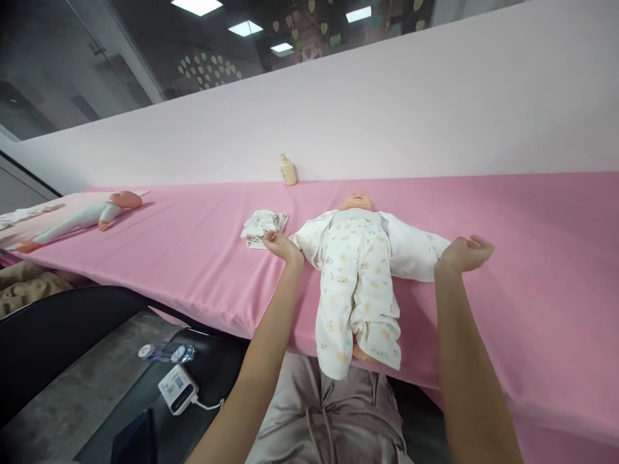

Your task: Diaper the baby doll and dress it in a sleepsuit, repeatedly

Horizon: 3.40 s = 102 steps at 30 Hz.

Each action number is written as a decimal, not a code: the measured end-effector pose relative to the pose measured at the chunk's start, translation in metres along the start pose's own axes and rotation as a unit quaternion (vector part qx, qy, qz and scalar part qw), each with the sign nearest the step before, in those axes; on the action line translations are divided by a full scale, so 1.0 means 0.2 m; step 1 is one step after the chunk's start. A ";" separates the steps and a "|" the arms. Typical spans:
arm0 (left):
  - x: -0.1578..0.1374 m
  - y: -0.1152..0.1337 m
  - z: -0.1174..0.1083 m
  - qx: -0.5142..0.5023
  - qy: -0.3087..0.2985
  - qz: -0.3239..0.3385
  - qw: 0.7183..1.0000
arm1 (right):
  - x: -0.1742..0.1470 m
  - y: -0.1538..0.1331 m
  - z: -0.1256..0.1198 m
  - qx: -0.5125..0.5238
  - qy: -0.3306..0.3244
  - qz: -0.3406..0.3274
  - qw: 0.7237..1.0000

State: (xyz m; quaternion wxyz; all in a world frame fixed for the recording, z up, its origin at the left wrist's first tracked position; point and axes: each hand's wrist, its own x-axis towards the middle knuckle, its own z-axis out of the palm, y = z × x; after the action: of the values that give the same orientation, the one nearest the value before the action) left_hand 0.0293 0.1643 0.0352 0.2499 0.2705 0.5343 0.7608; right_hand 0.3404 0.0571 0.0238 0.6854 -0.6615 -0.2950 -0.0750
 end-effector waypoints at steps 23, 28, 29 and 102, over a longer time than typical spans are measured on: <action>-0.24 0.03 -0.15 0.241 -0.542 0.307 0.744 | -0.43 -0.28 0.09 -0.222 -0.419 -0.210 0.855; -0.20 0.09 -0.26 0.244 -0.640 0.289 0.669 | -0.48 -0.30 -0.02 -0.206 -0.473 -0.172 0.839; -0.20 0.09 -0.26 0.254 -0.630 0.301 0.669 | -0.49 -0.30 -0.02 -0.207 -0.457 -0.167 0.848; -0.41 0.22 -0.73 0.325 -0.768 0.247 0.493 | -0.71 -0.39 -0.32 -0.159 -0.479 -0.210 0.837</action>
State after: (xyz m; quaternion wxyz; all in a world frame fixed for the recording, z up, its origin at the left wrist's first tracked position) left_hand -0.0131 -0.0030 0.0249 0.2575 0.9314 0.2515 0.0551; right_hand 0.2065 -0.0526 0.0223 0.3114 -0.6370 -0.7023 0.0631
